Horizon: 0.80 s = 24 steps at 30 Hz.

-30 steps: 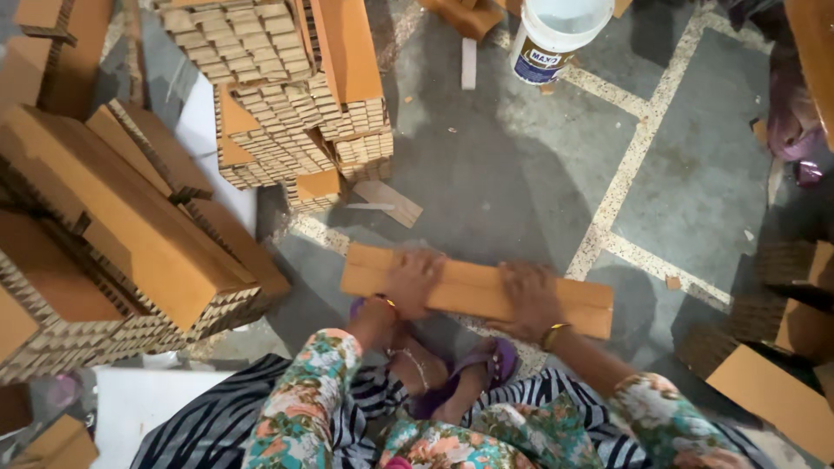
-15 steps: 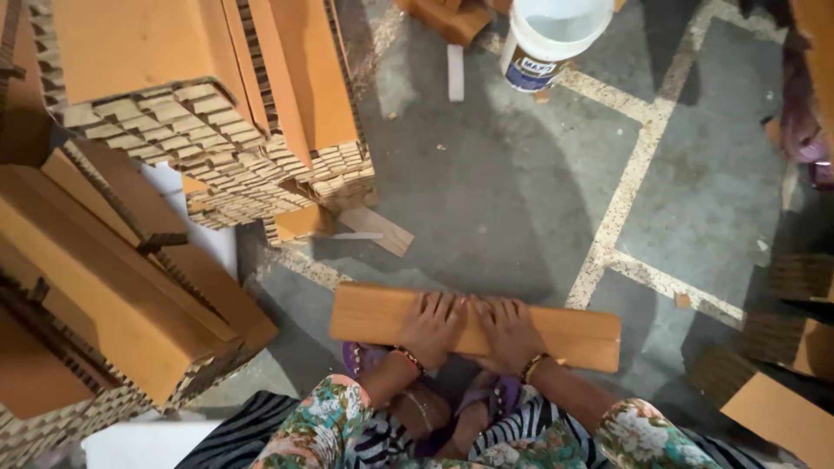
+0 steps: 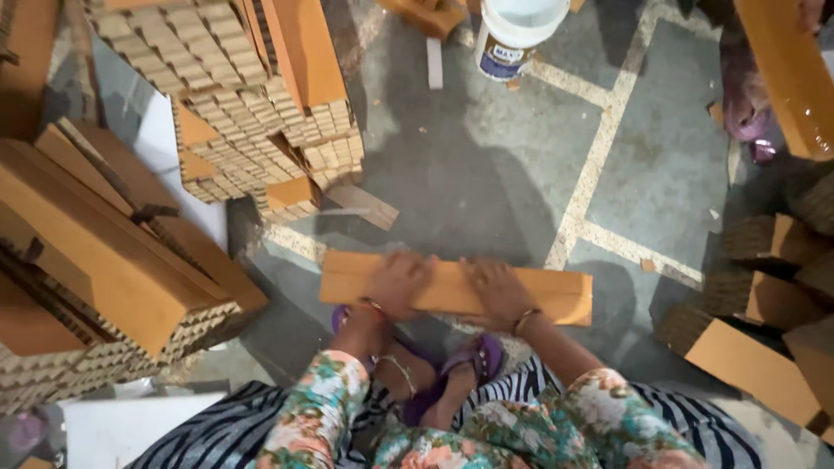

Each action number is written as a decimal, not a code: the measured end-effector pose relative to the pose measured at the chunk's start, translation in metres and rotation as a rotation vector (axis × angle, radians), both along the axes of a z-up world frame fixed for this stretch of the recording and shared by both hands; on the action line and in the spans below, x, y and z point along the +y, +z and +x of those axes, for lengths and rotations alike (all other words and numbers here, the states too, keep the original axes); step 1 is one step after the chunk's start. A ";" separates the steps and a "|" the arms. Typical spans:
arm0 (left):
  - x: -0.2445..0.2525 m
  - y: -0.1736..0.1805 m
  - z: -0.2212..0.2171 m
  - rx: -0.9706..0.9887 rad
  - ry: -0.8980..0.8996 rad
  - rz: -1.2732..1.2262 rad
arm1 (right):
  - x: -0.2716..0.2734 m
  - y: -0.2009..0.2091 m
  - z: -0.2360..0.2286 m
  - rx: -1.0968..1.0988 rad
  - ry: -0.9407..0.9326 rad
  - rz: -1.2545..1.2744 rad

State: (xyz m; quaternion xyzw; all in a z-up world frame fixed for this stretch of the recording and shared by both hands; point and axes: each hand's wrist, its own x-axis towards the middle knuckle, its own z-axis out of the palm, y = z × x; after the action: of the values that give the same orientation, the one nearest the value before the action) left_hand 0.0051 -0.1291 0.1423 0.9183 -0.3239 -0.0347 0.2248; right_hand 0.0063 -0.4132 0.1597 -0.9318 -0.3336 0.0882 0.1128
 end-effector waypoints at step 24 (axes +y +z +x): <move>0.105 -0.007 0.022 -0.066 0.068 -0.066 | -0.131 -0.018 0.008 0.051 -0.103 -0.045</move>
State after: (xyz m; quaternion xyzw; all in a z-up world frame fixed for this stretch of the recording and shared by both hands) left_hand 0.0269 -0.0242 0.1354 0.9215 -0.3008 0.0140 0.2451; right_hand 0.0139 -0.5447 0.1419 -0.9475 -0.2801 0.1135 0.1044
